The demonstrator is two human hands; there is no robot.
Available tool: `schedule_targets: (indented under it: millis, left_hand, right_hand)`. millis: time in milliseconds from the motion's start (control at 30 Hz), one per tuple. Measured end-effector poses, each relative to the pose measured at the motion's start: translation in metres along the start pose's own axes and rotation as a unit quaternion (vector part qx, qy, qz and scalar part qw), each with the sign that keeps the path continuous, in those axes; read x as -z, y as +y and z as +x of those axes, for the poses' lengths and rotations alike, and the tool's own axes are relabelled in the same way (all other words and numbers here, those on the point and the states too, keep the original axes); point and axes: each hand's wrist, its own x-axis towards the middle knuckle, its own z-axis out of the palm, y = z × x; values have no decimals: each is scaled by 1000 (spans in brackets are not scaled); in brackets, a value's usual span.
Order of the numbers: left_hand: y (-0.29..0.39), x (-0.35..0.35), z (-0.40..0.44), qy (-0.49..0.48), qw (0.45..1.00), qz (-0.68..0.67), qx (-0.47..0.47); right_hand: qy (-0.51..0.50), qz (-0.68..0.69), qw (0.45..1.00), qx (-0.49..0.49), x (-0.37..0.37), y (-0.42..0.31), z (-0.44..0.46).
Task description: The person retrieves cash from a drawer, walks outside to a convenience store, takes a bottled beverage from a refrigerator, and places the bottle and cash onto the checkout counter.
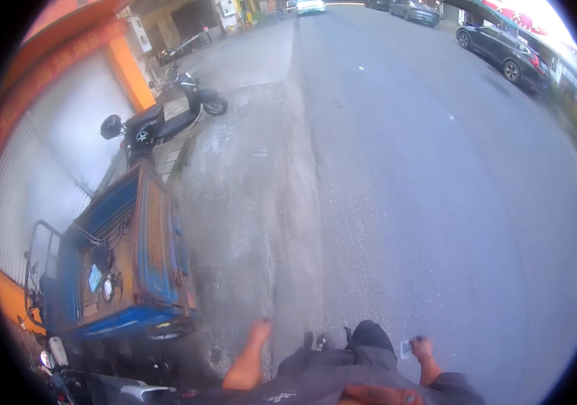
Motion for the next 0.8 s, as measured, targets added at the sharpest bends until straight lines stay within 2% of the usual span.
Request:
schedule_targets:
  millis: [33,67,133,233,300,367,433,467,500,533,567,600,633,667,700,767,800]
  left_hand:
    - [46,17,50,35,998,-24,-35]
    - [85,27,92,67,994,-48,-68]
    - [173,59,153,89,978,-87,-170]
    - [267,82,243,97,977,-21,-187]
    - [286,77,301,73,984,9,-160]
    - [286,73,344,95,987,43,-119]
    - [264,72,378,11,997,75,-34]
    - [294,90,367,-23,996,60,58]
    - [286,88,368,14,998,30,51]
    - [261,69,387,53,992,-9,116]
    - [259,74,393,-10,994,103,-15]
    - [258,80,399,-43,958,229,-170]
    - [255,85,404,-41,896,313,-313]
    - [267,87,415,-64,892,318,-314]
    - [282,91,435,-90,926,279,-240]
    - [310,105,492,-105,958,226,-139]
    - [324,115,528,-102,960,227,-131]
  right_hand:
    - [-19,52,991,-125,-34,31,4]
    - [-43,44,976,-211,-40,30,-2]
    - [-101,-23,962,-251,-35,-6,13]
    - [-134,-49,952,-272,-26,-65,98]
    - [-136,-47,951,-272,-18,-109,176]
    - [-114,-14,957,-266,-8,-162,269]
    - [-59,84,958,-267,7,-217,374]
    - [-19,156,954,-257,18,-253,435]
    - [6,206,953,-223,42,-320,491]
    - [14,239,957,-162,76,-405,536]
    - [34,234,967,-92,84,-450,598]
    - [55,227,972,-19,92,-496,660]
    - [76,218,972,51,101,-543,721]
    - [47,229,970,66,123,-607,757]
    - [19,240,967,81,136,-657,788]
    - [8,243,962,122,133,-724,845]
    - [4,244,958,148,130,-752,869]
